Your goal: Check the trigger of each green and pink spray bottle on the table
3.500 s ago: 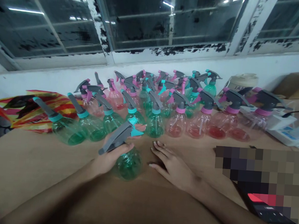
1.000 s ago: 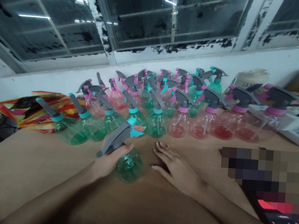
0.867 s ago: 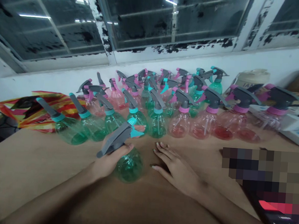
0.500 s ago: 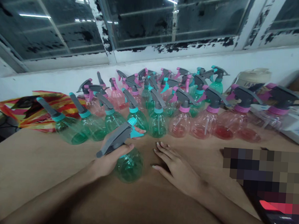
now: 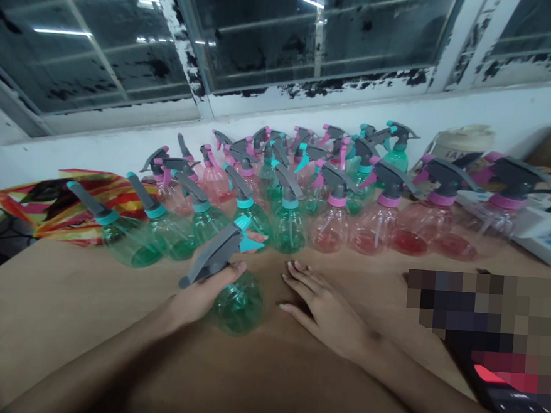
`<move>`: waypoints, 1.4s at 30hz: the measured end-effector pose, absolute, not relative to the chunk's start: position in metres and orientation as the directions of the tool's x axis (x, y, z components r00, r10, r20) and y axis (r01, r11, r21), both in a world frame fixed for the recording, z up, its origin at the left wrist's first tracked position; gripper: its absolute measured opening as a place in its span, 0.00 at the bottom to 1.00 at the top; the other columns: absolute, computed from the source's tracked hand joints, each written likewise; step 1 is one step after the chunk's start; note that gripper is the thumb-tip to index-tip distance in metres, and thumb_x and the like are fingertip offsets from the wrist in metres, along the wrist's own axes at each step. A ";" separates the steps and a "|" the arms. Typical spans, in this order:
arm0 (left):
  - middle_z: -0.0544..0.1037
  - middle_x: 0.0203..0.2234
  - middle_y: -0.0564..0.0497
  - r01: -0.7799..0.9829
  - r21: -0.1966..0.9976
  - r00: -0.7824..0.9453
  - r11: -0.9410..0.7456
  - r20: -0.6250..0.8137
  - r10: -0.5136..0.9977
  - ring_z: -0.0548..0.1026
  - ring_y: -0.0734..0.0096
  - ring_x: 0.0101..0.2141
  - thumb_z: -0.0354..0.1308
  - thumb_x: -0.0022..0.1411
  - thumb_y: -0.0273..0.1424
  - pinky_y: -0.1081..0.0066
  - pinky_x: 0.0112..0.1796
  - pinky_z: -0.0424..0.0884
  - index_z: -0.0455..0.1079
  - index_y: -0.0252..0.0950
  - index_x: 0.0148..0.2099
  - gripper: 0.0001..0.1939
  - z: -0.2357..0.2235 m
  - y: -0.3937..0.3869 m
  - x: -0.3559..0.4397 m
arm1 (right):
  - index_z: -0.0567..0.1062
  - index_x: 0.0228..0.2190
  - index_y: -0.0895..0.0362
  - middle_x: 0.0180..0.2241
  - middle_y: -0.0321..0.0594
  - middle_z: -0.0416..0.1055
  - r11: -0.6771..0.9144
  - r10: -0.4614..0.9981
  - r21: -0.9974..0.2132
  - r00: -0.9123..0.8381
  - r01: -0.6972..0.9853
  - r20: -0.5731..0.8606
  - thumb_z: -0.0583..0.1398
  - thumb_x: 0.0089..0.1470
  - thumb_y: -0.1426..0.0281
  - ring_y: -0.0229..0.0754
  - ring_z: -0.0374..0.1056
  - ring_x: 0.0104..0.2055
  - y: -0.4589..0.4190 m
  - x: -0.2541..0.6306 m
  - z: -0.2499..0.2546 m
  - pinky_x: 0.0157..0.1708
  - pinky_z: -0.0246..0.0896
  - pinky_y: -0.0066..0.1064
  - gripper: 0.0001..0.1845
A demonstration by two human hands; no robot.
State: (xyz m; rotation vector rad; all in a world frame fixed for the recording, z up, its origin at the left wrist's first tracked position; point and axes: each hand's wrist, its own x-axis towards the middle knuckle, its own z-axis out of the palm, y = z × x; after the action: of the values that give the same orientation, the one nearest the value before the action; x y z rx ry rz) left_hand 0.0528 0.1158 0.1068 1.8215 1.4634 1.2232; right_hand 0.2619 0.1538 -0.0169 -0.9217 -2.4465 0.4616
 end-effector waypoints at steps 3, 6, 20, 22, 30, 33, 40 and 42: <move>0.72 0.24 0.55 0.538 0.772 0.065 -0.339 0.363 0.930 0.64 0.73 0.20 0.54 0.52 0.28 0.72 0.23 0.67 0.72 0.43 0.43 0.15 0.106 0.116 0.054 | 0.57 0.60 0.51 0.62 0.40 0.55 0.710 0.689 -0.474 -0.653 0.521 0.315 0.52 0.59 0.57 0.47 0.48 0.64 0.153 0.262 -0.016 0.61 0.48 0.49 0.30; 0.70 0.22 0.55 0.575 0.739 0.045 -0.349 0.398 0.916 0.65 0.71 0.22 0.55 0.52 0.29 0.70 0.25 0.69 0.71 0.41 0.40 0.12 0.102 0.116 0.053 | 0.56 0.60 0.50 0.62 0.40 0.55 0.713 0.685 -0.483 -0.653 0.509 0.323 0.52 0.59 0.57 0.47 0.48 0.64 0.153 0.262 -0.017 0.61 0.48 0.49 0.30; 0.78 0.33 0.50 0.607 0.718 0.067 -0.341 0.381 0.922 0.76 0.64 0.29 0.57 0.54 0.30 0.67 0.28 0.71 0.69 0.41 0.46 0.15 0.098 0.116 0.056 | 0.56 0.60 0.52 0.62 0.41 0.55 0.723 0.679 -0.447 -0.663 0.527 0.315 0.51 0.60 0.57 0.46 0.48 0.64 0.155 0.262 -0.019 0.61 0.48 0.49 0.30; 0.78 0.34 0.49 0.606 0.721 0.062 -0.337 0.379 0.923 0.77 0.62 0.32 0.58 0.54 0.31 0.66 0.30 0.72 0.69 0.41 0.45 0.14 0.096 0.115 0.056 | 0.56 0.60 0.52 0.62 0.40 0.55 0.725 0.677 -0.443 -0.663 0.527 0.319 0.51 0.60 0.57 0.46 0.48 0.64 0.154 0.262 -0.019 0.61 0.48 0.49 0.30; 0.78 0.32 0.49 0.615 0.722 0.048 -0.318 0.369 0.928 0.78 0.61 0.33 0.59 0.53 0.33 0.63 0.35 0.74 0.68 0.39 0.41 0.12 0.094 0.113 0.054 | 0.57 0.60 0.54 0.61 0.42 0.56 0.725 0.680 -0.433 -0.659 0.536 0.323 0.51 0.60 0.56 0.46 0.48 0.64 0.154 0.262 -0.020 0.61 0.48 0.47 0.30; 0.78 0.33 0.50 0.658 0.702 0.040 -0.272 0.328 0.944 0.78 0.60 0.34 0.60 0.53 0.36 0.62 0.35 0.75 0.65 0.41 0.47 0.18 0.090 0.111 0.051 | 0.57 0.60 0.56 0.61 0.42 0.56 0.725 0.679 -0.430 -0.665 0.539 0.311 0.50 0.60 0.56 0.46 0.47 0.64 0.154 0.262 -0.020 0.62 0.47 0.46 0.31; 0.76 0.47 0.49 0.725 0.635 0.092 -0.268 0.296 0.951 0.73 0.58 0.48 0.59 0.55 0.36 0.55 0.51 0.67 0.65 0.42 0.51 0.20 0.082 0.085 0.035 | 0.59 0.59 0.56 0.61 0.42 0.56 0.724 0.680 -0.429 -0.666 0.541 0.307 0.50 0.60 0.55 0.46 0.48 0.64 0.153 0.262 -0.016 0.62 0.47 0.46 0.30; 0.76 0.47 0.49 0.721 0.645 0.092 -0.255 0.276 0.957 0.72 0.59 0.49 0.57 0.57 0.37 0.55 0.52 0.67 0.66 0.43 0.48 0.16 0.083 0.073 0.025 | 0.60 0.59 0.55 0.61 0.42 0.56 0.719 0.685 -0.432 -0.661 0.544 0.308 0.50 0.60 0.55 0.46 0.48 0.64 0.153 0.262 -0.016 0.62 0.47 0.46 0.30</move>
State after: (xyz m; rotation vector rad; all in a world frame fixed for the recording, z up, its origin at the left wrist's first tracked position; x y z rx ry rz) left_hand 0.0248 0.0727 0.0831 2.0323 1.6552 0.9509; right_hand 0.2622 0.1533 -0.0163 -0.9413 -2.4720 0.4209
